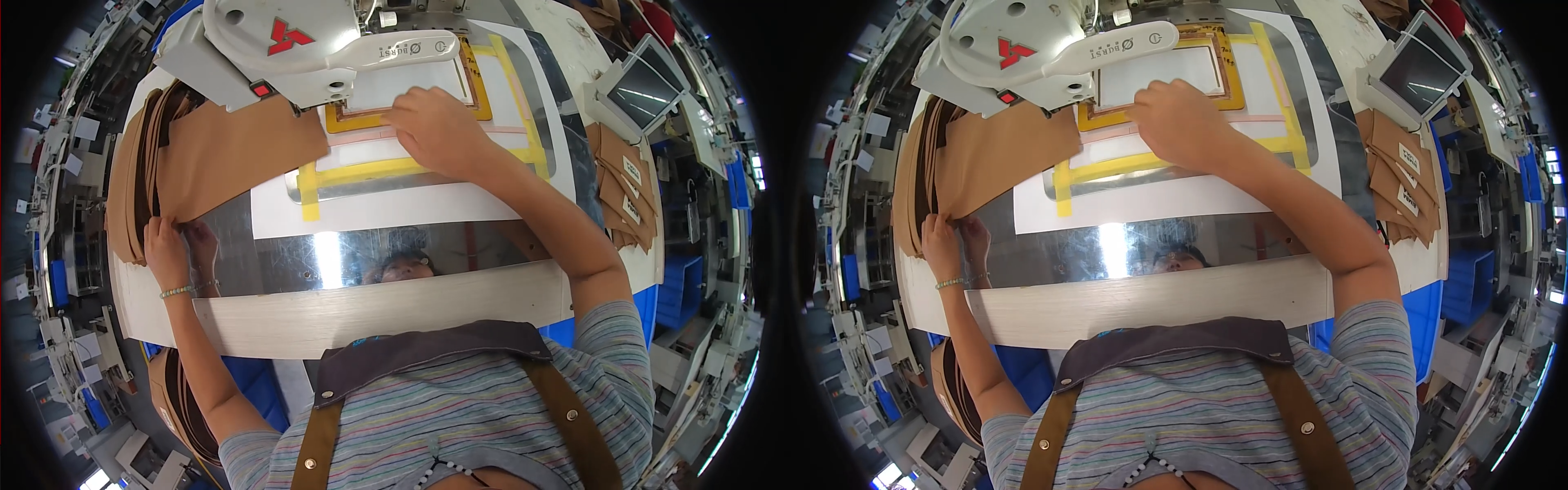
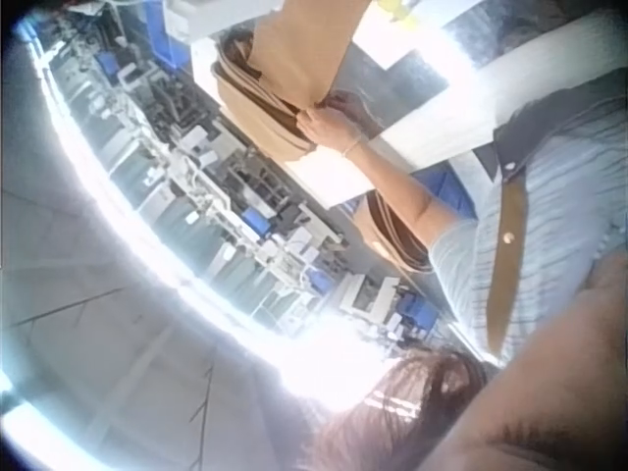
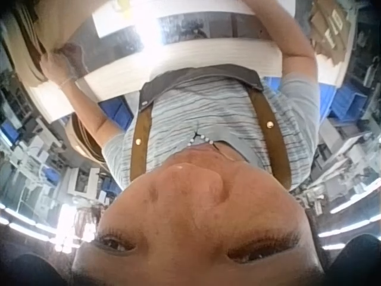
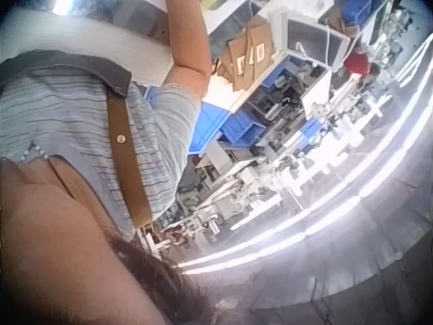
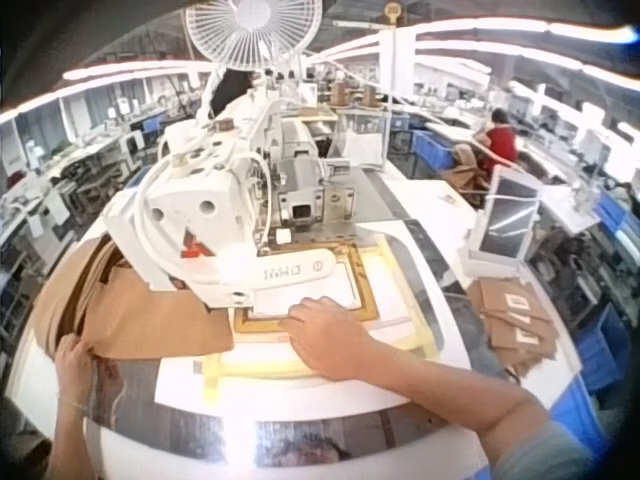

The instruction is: Sewing brand labels onto leather panels using an industrial sewing machine.

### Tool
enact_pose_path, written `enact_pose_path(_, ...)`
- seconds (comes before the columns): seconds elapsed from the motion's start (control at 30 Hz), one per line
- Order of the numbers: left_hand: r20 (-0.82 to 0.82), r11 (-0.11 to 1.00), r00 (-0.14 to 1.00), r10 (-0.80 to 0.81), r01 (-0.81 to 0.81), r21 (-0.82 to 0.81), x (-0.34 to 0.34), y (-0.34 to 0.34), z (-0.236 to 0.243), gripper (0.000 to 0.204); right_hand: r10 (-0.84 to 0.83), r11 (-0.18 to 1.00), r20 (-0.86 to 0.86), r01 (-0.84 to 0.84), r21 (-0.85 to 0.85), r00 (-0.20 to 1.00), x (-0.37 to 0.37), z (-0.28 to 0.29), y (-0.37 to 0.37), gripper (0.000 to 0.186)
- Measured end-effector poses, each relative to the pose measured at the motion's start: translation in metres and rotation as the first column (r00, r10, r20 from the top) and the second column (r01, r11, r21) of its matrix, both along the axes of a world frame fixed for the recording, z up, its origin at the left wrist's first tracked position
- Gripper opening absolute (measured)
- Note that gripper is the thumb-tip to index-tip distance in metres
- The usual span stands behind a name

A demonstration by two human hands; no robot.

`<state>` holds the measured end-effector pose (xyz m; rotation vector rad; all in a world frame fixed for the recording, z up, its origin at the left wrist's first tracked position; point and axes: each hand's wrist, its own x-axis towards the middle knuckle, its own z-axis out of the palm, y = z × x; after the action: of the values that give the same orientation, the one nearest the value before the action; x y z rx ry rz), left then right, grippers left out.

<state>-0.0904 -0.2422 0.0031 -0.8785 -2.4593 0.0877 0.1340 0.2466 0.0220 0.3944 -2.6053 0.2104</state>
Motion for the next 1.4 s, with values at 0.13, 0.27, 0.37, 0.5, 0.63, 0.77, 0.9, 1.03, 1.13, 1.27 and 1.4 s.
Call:
enact_pose_path(0.13,0.109,0.994,0.99,0.085,-0.092,0.059,0.008,-0.016,-0.009,0.02,-0.091,0.956,0.086,0.111,-0.271,0.992,-0.053,-0.001,0.013,0.015)
enact_pose_path(0.27,0.146,0.988,0.987,0.073,-0.092,0.128,0.015,-0.005,-0.007,0.018,0.122,0.722,0.592,0.338,-0.604,0.797,-0.089,0.013,0.0,0.017)
enact_pose_path(0.37,0.15,0.984,0.986,0.069,-0.092,0.153,0.015,0.001,-0.006,0.018,0.219,0.563,0.635,0.436,-0.702,0.74,-0.093,0.02,-0.006,0.019)
enact_pose_path(0.5,0.111,0.981,0.993,0.034,-0.054,0.184,0.01,-0.005,-0.01,0.016,-0.017,0.732,0.555,0.388,-0.56,0.832,-0.087,0.008,0.005,0.019)
enact_pose_path(0.63,0.089,0.972,0.996,0.017,-0.038,0.233,0.004,-0.021,-0.014,0.014,-0.143,0.898,0.36,0.274,-0.345,0.922,-0.047,0.019,-0.016,0.017)
enact_pose_path(0.77,0.106,0.968,0.994,-0.012,-0.015,0.251,0.002,-0.023,-0.012,0.013,0.102,0.994,-0.02,-0.101,0.036,0.995,-0.034,0.004,-0.046,0.013)
enact_pose_path(0.9,0.126,0.969,0.992,-0.009,-0.022,0.245,0.003,-0.022,-0.012,0.012,0.208,0.958,-0.131,-0.176,0.225,0.969,-0.058,-0.014,-0.07,0.003)
enact_pose_path(1.03,0.128,0.973,0.992,-0.017,-0.012,0.229,0.004,-0.021,-0.01,0.013,0.172,0.94,-0.054,-0.148,0.306,0.984,-0.065,-0.021,-0.077,0.003)
enact_pose_path(1.13,0.126,0.971,0.992,-0.025,-0.006,0.239,0.004,-0.022,-0.01,0.013,0.176,0.934,-0.05,-0.151,0.324,0.983,-0.064,-0.02,-0.075,0.004)
enact_pose_path(1.27,0.119,0.981,0.993,0.01,-0.033,0.189,-0.001,-0.018,-0.013,0.012,0.193,0.938,-0.116,-0.149,0.312,0.974,-0.055,-0.025,-0.071,0.003)
enact_pose_path(1.4,0.08,0.98,0.991,-0.105,0.09,0.179,-0.008,-0.006,-0.013,0.014,0.207,0.941,-0.141,-0.157,0.3,0.968,-0.044,-0.018,-0.062,0.004)
